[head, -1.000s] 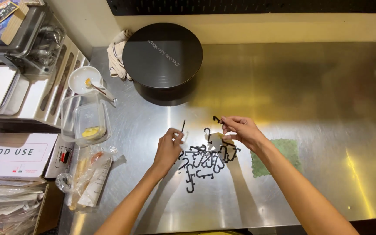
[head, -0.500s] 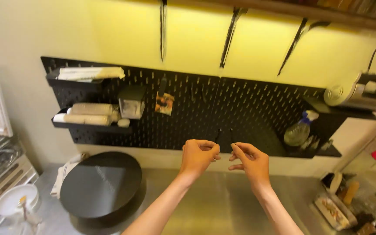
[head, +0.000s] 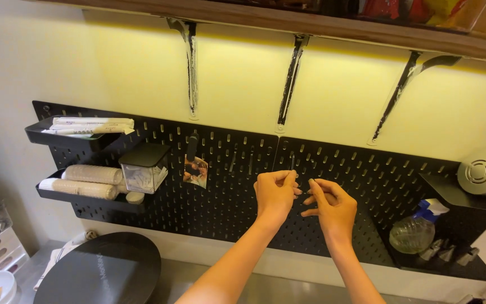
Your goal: Hanging several small plastic hooks onto a black pegboard mounted above a workbench.
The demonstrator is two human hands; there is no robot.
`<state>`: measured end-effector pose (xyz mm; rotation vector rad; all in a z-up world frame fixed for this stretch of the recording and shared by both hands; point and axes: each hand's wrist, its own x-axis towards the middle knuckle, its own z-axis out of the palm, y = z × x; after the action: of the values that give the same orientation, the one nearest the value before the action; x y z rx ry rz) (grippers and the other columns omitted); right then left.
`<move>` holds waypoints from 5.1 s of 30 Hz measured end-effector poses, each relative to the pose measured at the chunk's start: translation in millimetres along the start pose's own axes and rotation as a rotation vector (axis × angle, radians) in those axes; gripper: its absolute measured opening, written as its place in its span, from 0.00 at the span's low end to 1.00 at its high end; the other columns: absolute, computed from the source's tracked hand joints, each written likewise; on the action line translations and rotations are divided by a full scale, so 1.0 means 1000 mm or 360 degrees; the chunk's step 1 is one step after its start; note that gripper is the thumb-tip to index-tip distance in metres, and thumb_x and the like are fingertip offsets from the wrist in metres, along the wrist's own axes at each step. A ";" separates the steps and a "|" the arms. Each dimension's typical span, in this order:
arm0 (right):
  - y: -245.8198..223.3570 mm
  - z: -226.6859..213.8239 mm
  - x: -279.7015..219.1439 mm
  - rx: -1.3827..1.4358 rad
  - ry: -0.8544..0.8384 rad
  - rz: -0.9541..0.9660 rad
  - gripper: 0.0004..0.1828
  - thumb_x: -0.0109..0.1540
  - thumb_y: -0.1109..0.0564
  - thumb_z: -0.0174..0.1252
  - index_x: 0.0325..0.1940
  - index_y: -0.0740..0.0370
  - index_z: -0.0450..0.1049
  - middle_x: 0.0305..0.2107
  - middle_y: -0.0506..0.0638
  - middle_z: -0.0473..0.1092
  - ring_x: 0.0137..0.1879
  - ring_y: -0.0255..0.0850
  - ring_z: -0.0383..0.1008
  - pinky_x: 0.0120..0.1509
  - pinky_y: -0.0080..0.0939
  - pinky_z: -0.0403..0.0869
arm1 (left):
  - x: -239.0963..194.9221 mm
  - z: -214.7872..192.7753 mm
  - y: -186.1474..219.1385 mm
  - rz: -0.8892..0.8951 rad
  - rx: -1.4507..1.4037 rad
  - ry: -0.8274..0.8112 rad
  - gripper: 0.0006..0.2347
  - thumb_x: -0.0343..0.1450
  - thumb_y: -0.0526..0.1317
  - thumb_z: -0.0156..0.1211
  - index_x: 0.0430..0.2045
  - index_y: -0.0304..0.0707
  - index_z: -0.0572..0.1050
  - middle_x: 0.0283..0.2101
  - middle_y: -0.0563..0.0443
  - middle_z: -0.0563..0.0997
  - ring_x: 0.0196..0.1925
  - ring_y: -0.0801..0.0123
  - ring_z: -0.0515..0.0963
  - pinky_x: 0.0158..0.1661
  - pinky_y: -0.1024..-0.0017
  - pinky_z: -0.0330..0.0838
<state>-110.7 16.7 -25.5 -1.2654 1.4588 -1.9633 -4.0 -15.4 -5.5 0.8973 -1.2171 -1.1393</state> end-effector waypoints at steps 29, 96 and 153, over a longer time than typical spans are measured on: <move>0.022 0.007 0.003 0.0264 -0.0228 0.0424 0.23 0.61 0.60 0.58 0.61 0.64 0.68 0.27 0.67 0.73 0.27 0.54 0.75 0.23 0.56 0.80 | 0.018 0.023 -0.030 -0.0139 0.0171 0.0480 0.07 0.67 0.35 0.62 0.34 0.30 0.81 0.17 0.45 0.80 0.19 0.72 0.78 0.24 0.78 0.74; 0.070 0.205 -0.568 -0.1818 -0.1645 0.0345 0.10 0.69 0.53 0.43 0.45 0.58 0.69 0.37 0.49 0.66 0.41 0.56 0.79 0.43 0.55 0.77 | -0.406 -0.620 -0.162 -0.0075 0.1454 -0.0427 0.09 0.70 0.38 0.59 0.41 0.38 0.80 0.36 0.46 0.76 0.41 0.60 0.78 0.42 0.67 0.70; 0.120 0.173 -0.420 0.0341 -0.0380 0.1369 0.18 0.54 0.65 0.64 0.45 0.80 0.74 0.33 0.65 0.75 0.34 0.49 0.75 0.42 0.47 0.80 | -0.308 -0.443 -0.092 -0.1109 0.0100 0.0032 0.09 0.71 0.42 0.53 0.34 0.33 0.71 0.28 0.45 0.75 0.27 0.67 0.77 0.30 0.71 0.76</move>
<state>227.4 184.3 -305.0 -0.5845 1.3113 -1.2890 423.6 236.2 -237.1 1.4380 -0.9416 -1.6332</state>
